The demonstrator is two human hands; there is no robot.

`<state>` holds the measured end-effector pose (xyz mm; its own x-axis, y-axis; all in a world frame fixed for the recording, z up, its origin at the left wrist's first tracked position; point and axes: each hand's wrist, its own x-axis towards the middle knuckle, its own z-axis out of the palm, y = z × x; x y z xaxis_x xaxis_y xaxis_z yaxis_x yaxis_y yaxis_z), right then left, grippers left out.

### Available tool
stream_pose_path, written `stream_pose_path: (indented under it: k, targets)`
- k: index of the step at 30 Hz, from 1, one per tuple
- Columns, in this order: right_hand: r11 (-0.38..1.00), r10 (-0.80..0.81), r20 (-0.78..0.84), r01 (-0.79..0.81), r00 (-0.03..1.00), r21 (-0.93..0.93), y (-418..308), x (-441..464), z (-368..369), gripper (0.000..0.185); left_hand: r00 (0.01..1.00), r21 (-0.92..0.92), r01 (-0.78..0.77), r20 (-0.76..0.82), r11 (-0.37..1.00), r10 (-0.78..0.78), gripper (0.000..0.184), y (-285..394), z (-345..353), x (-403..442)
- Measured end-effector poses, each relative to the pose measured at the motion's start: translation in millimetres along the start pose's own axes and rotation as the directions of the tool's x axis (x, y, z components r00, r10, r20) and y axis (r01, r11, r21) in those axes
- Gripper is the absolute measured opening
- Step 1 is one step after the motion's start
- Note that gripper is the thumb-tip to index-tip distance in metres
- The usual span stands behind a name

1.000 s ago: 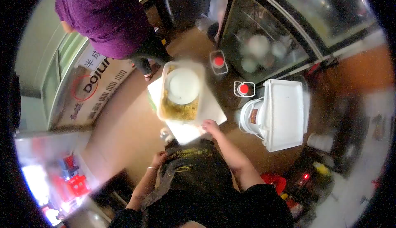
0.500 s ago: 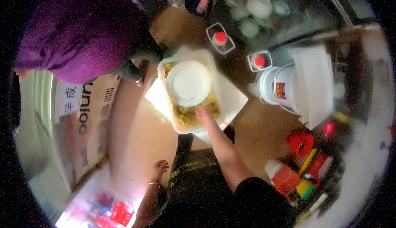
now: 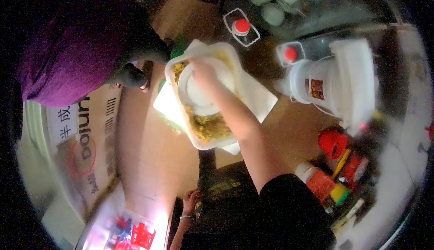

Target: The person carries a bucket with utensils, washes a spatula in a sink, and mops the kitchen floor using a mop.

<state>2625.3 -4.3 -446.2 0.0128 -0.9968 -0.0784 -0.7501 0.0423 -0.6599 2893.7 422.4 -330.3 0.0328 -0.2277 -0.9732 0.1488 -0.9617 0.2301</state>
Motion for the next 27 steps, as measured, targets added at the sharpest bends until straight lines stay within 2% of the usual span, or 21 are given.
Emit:
stream_pose_path:
  k: [1, 2, 3, 6, 8, 9, 11, 12, 13, 15, 16, 17, 18, 19, 21, 23, 25, 26, 27]
  targets:
    - [0.988, -0.102, 0.065, 0.109, 0.993, -0.108, 1, 6, 3, 0.041, 1.0, 0.001, -0.002, -0.003, 1.0, 0.002, 0.022, -3, 3, 0]
    - [0.976, -0.048, 0.183, 0.085, 0.982, -0.199, 1, 12, 5, 0.043, 1.0, -0.062, -0.01, 0.024, 0.998, 0.012, 0.023, -7, 4, 0]
    - [0.977, -0.053, 0.181, 0.089, 0.982, -0.196, 1, 16, 7, 0.043, 0.998, -0.127, -0.018, 0.051, 0.992, 0.025, 0.023, -8, 5, 0]
    - [0.943, -0.132, 0.221, 0.191, 0.966, -0.271, 3, 24, 13, 0.043, 1.0, -0.147, -0.025, -0.001, 0.989, 0.025, 0.023, -5, 9, -5]
    - [0.864, -0.085, 0.336, 0.237, 0.938, -0.445, -17, 29, 3, 0.032, 0.999, -0.159, -0.021, -0.036, 0.987, 0.016, 0.023, -9, 6, -8]
    - [0.867, -0.087, 0.341, 0.24, 0.936, -0.438, -26, 33, -1, 0.032, 0.999, -0.167, -0.03, -0.039, 0.985, 0.024, 0.022, -14, 1, -6]
    - [0.816, -0.055, 0.529, 0.343, 0.847, -0.465, -39, 42, -14, 0.018, 0.999, -0.178, -0.036, -0.042, 0.983, 0.029, 0.02, -13, 2, -11]
    - [0.752, -0.104, 0.536, 0.418, 0.838, -0.509, -44, 40, -23, 0.012, 0.997, -0.182, -0.033, -0.067, 0.983, 0.021, 0.019, -6, 7, -14]
    - [0.748, -0.104, 0.541, 0.424, 0.835, -0.511, -53, 37, -35, 0.012, 0.996, -0.188, -0.03, -0.091, 0.982, 0.013, 0.018, -3, 12, -16]
    - [0.605, -0.165, 0.669, 0.61, 0.725, -0.512, -70, 22, -57, 0.011, 0.998, -0.213, -0.008, -0.064, 0.977, -0.006, 0.021, -16, 3, 0]
    - [0.56, -0.28, 0.651, 0.671, 0.705, -0.486, -73, 9, -67, 0.01, 0.999, -0.229, 0.008, -0.04, 0.973, -0.018, 0.024, -22, -1, 4]
    - [0.561, -0.227, 0.718, 0.691, 0.658, -0.456, -81, 0, -79, 0.011, 0.999, -0.241, 0.007, -0.044, 0.971, -0.018, 0.024, -17, 0, 3]
    - [0.562, -0.171, 0.777, 0.708, 0.606, -0.428, -87, -9, -90, 0.011, 0.999, -0.222, -0.041, -0.033, 0.974, 0.035, 0.025, -8, 3, 9]
    - [0.575, -0.225, 0.751, 0.707, 0.621, -0.412, -84, -23, -98, 0.011, 0.996, -0.2, -0.089, -0.02, 0.976, 0.086, 0.026, 4, 10, 15]
    - [0.581, -0.272, 0.737, 0.716, 0.618, -0.386, -80, -53, -118, 0.011, 0.983, -0.017, -0.18, -0.022, 0.983, 0.18, 0.029, 60, 39, 12]
    - [0.568, -0.269, 0.753, 0.73, 0.601, -0.38, -81, -79, -127, 0.011, 0.896, 0.058, -0.444, 0.025, 0.894, 0.443, 0.026, 108, 74, 23]
    - [0.809, -0.128, 0.672, 0.469, 0.729, -0.354, -70, -105, -121, 0.01, 0.736, 0.093, -0.676, 0.147, 0.731, 0.661, 0.042, 173, 121, 16]
    - [0.809, -0.126, 0.674, 0.469, 0.727, -0.354, -66, -112, -123, 0.01, 0.61, 0.372, -0.778, 0.248, 0.507, 0.753, 0.049, 191, 132, 30]
    - [0.81, -0.199, 0.609, 0.478, 0.768, -0.339, -63, -119, -125, 0.011, 0.487, 0.584, -0.786, 0.385, 0.201, 0.784, 0.055, 206, 143, 43]
